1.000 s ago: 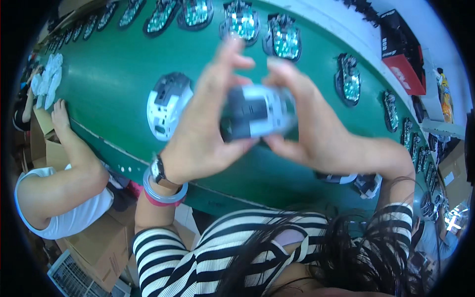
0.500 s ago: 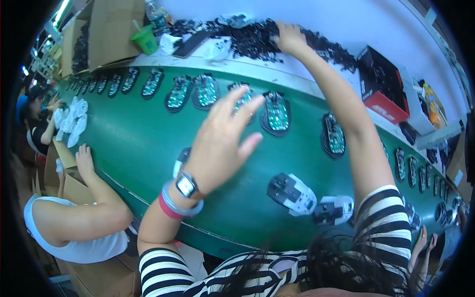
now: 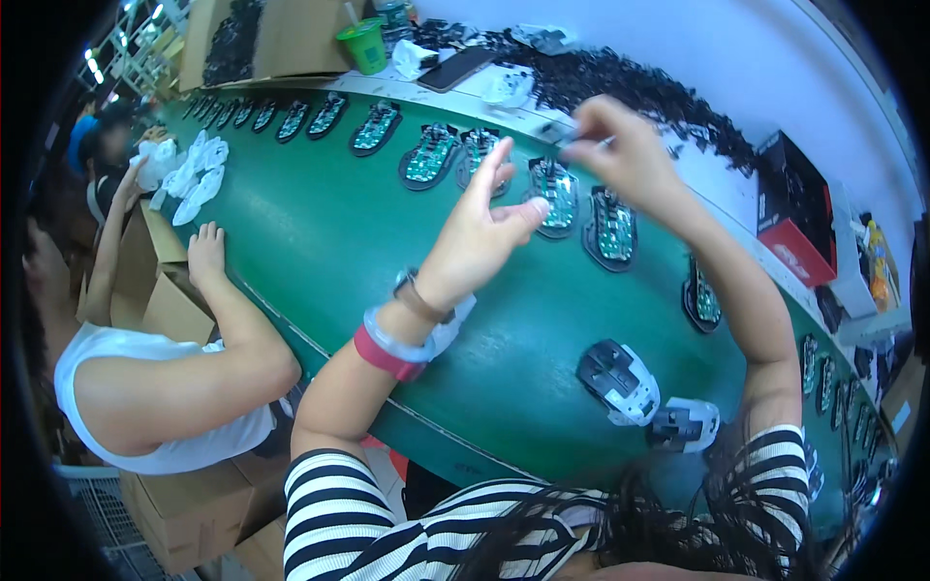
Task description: The person assembles white plastic electronic housings by hand on a green workbench. They pick up small black plastic components and insert them into the white casings, repeating this process for multiple units. The person handles the components directly without using tools.
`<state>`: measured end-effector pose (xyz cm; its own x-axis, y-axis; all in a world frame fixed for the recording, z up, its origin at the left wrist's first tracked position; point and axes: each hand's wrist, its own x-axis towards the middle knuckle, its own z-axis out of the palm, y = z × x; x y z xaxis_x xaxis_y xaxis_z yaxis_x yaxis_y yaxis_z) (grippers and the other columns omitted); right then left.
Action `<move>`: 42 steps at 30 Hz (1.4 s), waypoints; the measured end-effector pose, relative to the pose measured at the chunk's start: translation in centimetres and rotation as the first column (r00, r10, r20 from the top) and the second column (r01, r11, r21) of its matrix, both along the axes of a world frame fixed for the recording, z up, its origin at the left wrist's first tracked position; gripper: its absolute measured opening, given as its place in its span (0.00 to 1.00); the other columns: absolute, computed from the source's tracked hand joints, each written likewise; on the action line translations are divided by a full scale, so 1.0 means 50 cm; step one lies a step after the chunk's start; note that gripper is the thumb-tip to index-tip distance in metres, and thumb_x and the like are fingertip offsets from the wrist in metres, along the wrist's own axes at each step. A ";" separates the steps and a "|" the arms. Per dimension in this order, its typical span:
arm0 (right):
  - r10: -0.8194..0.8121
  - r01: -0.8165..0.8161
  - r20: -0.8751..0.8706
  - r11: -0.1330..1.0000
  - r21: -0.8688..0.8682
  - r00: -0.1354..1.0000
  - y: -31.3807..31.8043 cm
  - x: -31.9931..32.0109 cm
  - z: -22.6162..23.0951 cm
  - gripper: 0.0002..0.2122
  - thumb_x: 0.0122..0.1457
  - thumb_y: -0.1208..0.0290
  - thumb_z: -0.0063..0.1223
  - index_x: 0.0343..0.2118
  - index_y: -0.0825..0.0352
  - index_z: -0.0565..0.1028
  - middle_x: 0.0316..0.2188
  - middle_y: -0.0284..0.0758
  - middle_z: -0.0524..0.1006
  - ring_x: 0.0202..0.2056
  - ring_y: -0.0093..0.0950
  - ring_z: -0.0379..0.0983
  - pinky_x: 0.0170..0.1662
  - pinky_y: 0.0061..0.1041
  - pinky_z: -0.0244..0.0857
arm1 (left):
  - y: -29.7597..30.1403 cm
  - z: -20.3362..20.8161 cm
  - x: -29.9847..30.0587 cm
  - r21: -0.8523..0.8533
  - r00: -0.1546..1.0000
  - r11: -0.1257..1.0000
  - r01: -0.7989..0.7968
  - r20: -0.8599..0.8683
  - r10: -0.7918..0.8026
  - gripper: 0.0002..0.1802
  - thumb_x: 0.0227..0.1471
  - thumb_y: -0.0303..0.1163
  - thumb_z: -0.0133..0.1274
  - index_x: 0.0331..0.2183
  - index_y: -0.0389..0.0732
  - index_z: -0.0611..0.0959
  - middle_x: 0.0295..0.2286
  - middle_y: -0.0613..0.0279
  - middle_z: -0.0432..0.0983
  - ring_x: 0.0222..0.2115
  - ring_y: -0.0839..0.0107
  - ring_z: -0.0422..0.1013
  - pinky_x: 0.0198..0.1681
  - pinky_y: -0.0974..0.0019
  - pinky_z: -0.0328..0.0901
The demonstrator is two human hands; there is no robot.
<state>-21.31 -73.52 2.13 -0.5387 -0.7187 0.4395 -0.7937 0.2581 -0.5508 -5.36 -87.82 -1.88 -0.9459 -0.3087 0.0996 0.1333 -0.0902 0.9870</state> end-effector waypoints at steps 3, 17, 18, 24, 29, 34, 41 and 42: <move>0.275 -0.281 -0.086 0.957 -0.070 0.958 -0.004 0.143 -0.021 0.16 0.55 0.67 0.59 0.43 0.69 0.71 0.41 0.44 0.70 0.44 0.39 0.69 0.48 0.34 0.64 | -0.046 -0.020 0.017 0.120 0.927 0.930 0.347 0.104 -0.360 0.23 0.56 0.31 0.53 0.51 0.34 0.70 0.46 0.48 0.72 0.37 0.68 0.75 0.39 0.70 0.71; 0.086 -0.087 0.076 0.996 0.002 0.993 0.009 -0.019 -0.048 0.14 0.58 0.60 0.55 0.36 0.67 0.78 0.30 0.43 0.79 0.33 0.40 0.77 0.39 0.36 0.69 | 0.155 -0.046 0.116 -0.847 0.981 0.526 0.081 -0.025 -0.191 0.48 0.44 0.40 0.65 0.62 0.41 0.59 0.57 0.47 0.60 0.58 0.50 0.56 0.59 0.52 0.55; -0.021 0.021 0.036 1.000 -0.002 0.999 0.010 -0.058 -0.030 0.13 0.58 0.60 0.55 0.35 0.67 0.79 0.29 0.44 0.79 0.33 0.39 0.77 0.39 0.35 0.70 | 0.174 -0.069 0.108 -0.895 0.967 0.431 0.112 -0.001 -0.254 0.43 0.46 0.39 0.63 0.60 0.43 0.63 0.57 0.48 0.61 0.58 0.50 0.57 0.57 0.52 0.56; -0.157 0.202 -0.387 0.976 0.078 0.908 -0.064 -0.192 -0.124 0.13 0.57 0.74 0.50 0.46 0.64 0.75 0.44 0.41 0.76 0.45 0.38 0.74 0.48 0.36 0.68 | 0.171 -0.099 0.055 -0.918 0.875 0.316 0.240 0.063 -0.480 0.22 0.49 0.29 0.56 0.48 0.49 0.77 0.57 0.54 0.62 0.50 0.54 0.63 0.49 0.55 0.62; 0.036 0.133 -0.474 0.939 0.318 0.880 -0.231 -0.226 -0.168 0.25 0.54 0.80 0.47 0.57 0.62 0.66 0.55 0.40 0.68 0.52 0.42 0.69 0.50 0.39 0.69 | 0.181 -0.078 -0.026 -0.912 0.699 0.183 0.368 0.142 -0.701 0.18 0.45 0.22 0.52 0.41 0.43 0.77 0.54 0.56 0.65 0.45 0.52 0.65 0.47 0.55 0.65; 0.004 0.210 -0.558 0.924 0.319 0.830 -0.290 -0.240 -0.157 0.10 0.56 0.76 0.47 0.41 0.66 0.74 0.43 0.44 0.74 0.42 0.44 0.75 0.45 0.41 0.72 | 0.179 -0.034 -0.068 -0.927 0.672 0.065 0.370 0.218 -0.708 0.24 0.42 0.20 0.52 0.45 0.45 0.77 0.42 0.53 0.69 0.42 0.50 0.68 0.44 0.53 0.69; -0.001 0.017 -0.425 0.999 0.033 0.905 -0.099 -0.106 -0.052 0.09 0.58 0.71 0.51 0.40 0.67 0.74 0.38 0.43 0.75 0.40 0.44 0.74 0.42 0.38 0.70 | 0.187 -0.075 -0.081 -0.795 0.564 0.261 0.548 0.121 -0.817 0.17 0.42 0.23 0.59 0.39 0.44 0.80 0.42 0.51 0.66 0.39 0.53 0.68 0.45 0.56 0.67; 0.027 -0.027 -0.407 1.000 0.006 0.913 -0.070 -0.080 -0.040 0.10 0.57 0.71 0.52 0.40 0.67 0.74 0.37 0.43 0.75 0.39 0.44 0.74 0.41 0.38 0.69 | 0.185 -0.067 -0.068 -0.759 0.585 0.303 0.576 0.125 -0.801 0.16 0.43 0.22 0.58 0.38 0.43 0.79 0.41 0.51 0.66 0.40 0.53 0.68 0.45 0.57 0.66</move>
